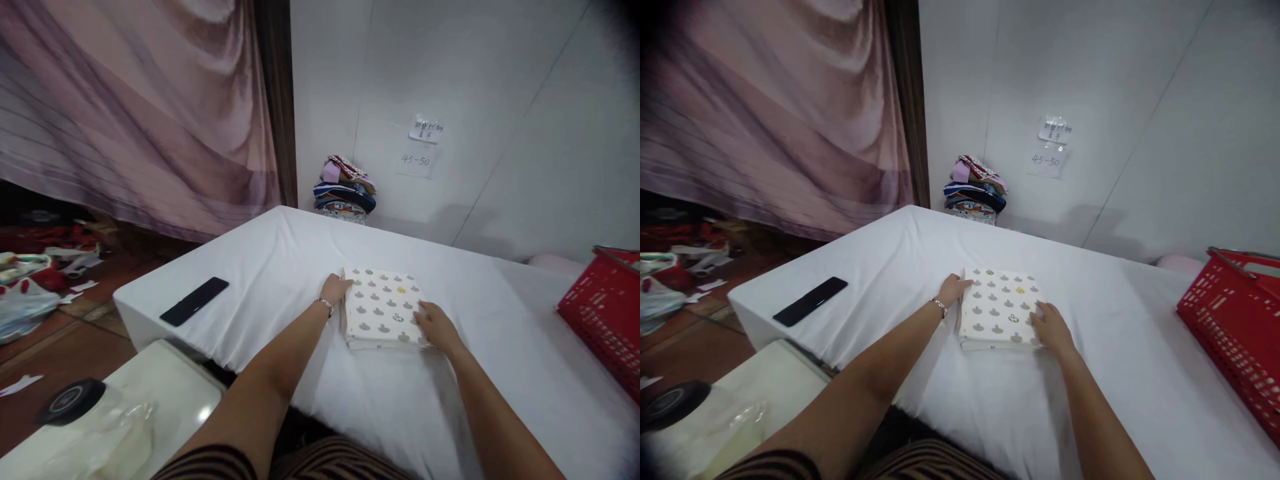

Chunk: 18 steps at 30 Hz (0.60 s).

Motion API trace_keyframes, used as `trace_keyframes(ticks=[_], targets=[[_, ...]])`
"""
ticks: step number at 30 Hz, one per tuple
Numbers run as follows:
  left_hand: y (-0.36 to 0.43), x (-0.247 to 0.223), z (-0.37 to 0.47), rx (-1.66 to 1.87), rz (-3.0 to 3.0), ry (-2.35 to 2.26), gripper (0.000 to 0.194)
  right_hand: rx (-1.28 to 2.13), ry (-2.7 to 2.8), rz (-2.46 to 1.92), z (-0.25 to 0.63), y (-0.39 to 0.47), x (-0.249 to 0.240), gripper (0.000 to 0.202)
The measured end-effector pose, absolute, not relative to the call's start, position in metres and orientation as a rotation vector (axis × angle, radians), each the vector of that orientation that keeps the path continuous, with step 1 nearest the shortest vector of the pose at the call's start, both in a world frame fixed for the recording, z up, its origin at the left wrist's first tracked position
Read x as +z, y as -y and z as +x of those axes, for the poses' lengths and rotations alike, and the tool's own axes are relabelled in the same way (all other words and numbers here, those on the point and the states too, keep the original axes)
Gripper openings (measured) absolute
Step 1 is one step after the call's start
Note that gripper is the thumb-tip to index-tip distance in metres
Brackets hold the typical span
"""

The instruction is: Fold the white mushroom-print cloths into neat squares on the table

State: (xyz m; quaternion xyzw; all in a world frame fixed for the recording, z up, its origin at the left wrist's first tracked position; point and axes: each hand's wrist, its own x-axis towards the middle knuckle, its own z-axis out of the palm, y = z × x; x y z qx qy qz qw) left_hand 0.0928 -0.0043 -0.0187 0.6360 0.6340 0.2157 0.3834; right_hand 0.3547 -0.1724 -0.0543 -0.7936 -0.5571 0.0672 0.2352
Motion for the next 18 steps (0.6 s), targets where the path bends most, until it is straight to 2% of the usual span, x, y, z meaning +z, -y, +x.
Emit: trace_keyframes(ticks=[10,15,18], targets=[[-0.001,-0.017,0.095,0.543,1.736,-1.679,0.035,0.206,1.557,-2.243,0.355,0.170,-0.050,0.048],[0.001,-0.010,0.101,0.556,1.831,-1.686,0.042,0.178,1.595,-2.294,0.345,0.162,-0.027,0.052],[0.012,-0.005,0.115,0.676,2.155,-1.601,0.045,0.127,1.713,-2.257,0.327,0.143,-0.010,0.054]])
